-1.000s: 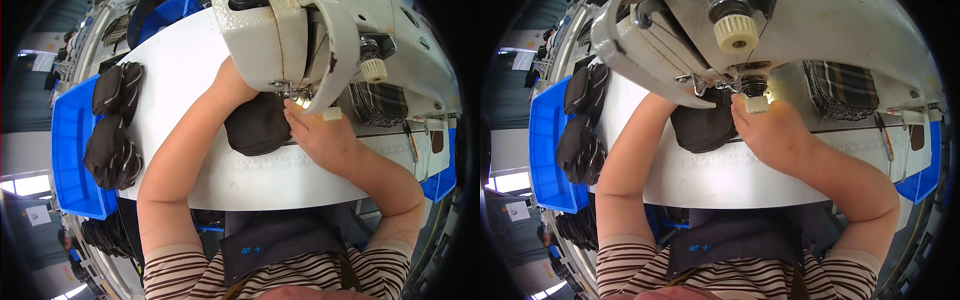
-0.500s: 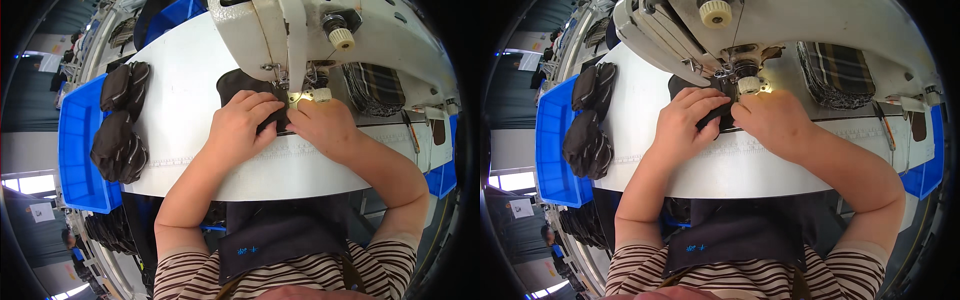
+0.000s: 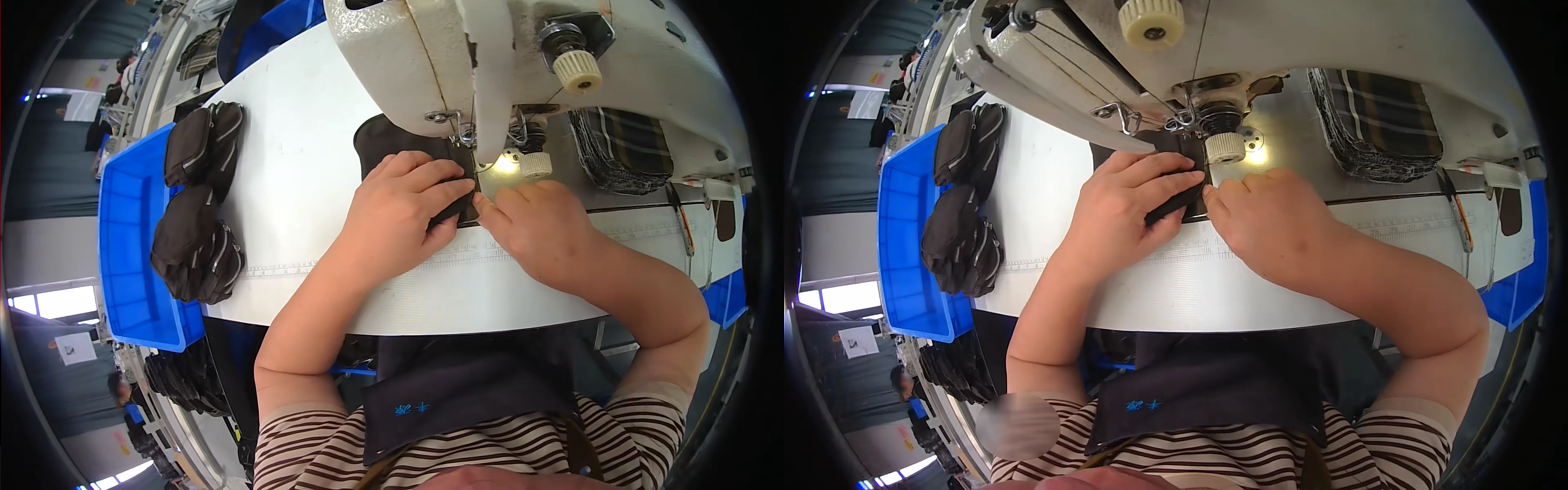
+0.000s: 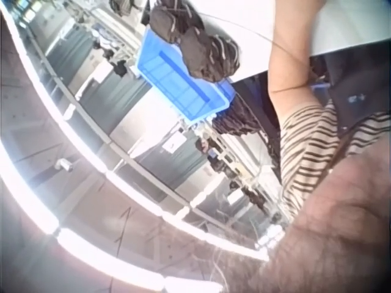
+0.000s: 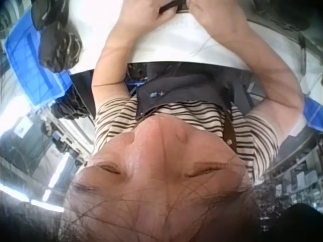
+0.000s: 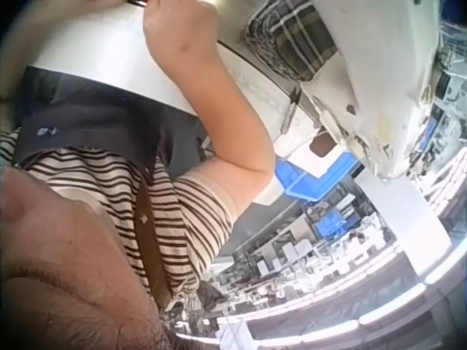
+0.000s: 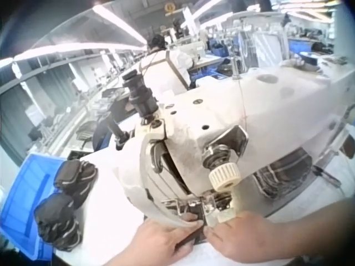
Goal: Using an industrial sewing machine to stitch together small leather or fabric pouches.
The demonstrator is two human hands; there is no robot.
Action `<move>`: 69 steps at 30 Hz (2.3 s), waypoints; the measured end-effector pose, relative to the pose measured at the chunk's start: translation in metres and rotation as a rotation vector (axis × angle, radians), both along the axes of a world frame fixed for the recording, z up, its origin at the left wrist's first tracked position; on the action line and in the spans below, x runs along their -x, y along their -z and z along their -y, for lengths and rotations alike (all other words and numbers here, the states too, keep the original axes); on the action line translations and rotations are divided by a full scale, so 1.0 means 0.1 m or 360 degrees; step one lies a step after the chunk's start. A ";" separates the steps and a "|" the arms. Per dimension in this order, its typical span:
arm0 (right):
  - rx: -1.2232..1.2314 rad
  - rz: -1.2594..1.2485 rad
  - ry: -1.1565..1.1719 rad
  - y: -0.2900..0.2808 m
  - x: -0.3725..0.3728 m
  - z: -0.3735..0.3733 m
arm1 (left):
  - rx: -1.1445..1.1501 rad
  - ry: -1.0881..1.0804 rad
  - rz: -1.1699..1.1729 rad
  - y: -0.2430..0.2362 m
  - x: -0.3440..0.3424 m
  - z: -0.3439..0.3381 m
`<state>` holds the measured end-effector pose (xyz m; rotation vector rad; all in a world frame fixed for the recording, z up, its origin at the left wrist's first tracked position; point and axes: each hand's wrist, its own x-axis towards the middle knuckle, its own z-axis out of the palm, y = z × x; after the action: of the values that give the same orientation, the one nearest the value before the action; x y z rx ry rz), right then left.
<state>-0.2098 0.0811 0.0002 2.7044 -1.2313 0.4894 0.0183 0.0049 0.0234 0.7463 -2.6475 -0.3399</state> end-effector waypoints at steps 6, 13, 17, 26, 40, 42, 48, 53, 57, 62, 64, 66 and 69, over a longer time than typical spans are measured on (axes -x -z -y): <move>-0.0023 0.0052 0.0009 0.01 -0.02 0.00 | -0.0026 -0.0041 -0.0023 0.02 0.02 -0.03; -0.0100 0.0023 0.0097 0.06 -0.05 0.08 | 0.0040 -0.0120 -0.0033 0.06 0.04 0.10; 0.0003 0.0026 0.0165 0.07 -0.04 0.09 | -0.0087 -0.0108 0.0039 0.02 0.04 0.13; -0.0116 0.0080 0.0146 0.07 0.02 0.11 | -0.0640 0.0142 0.0111 -0.14 -0.03 0.44; -0.0380 0.0119 0.0072 -0.01 0.02 0.09 | -0.0356 0.0073 -0.0024 0.01 0.07 0.45; -0.0367 0.0122 0.0103 -0.02 0.00 0.09 | -0.0317 0.0052 0.0035 -0.01 0.07 0.44; 0.0039 0.0194 0.0062 0.03 -0.02 0.14 | -0.0181 0.0098 -0.0002 0.03 0.03 0.44; -0.0001 0.0115 0.0073 0.03 -0.05 0.12 | -0.0353 0.0125 -0.0120 0.05 -0.04 0.47; -0.0007 0.0111 0.0064 0.02 -0.03 0.12 | -0.0342 0.0063 -0.0060 0.09 0.00 0.48; -0.0011 0.0151 0.0077 0.06 -0.04 0.12 | -0.0294 0.0038 -0.0054 0.10 0.02 0.51; -0.0026 0.0141 0.0117 0.06 -0.06 0.13 | -0.0247 0.0002 -0.0094 0.12 0.02 0.51; -0.0010 0.0213 0.0177 0.05 -0.06 0.16 | -0.0215 -0.0050 -0.0051 0.12 0.03 0.50; -0.0026 0.0169 0.0211 0.07 -0.05 0.17 | -0.0162 -0.0117 -0.0006 0.13 0.05 0.48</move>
<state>-0.2044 0.0640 -0.0071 2.6177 -1.4367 0.6144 0.0130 -0.0435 0.0105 0.8715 -2.6074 -0.4577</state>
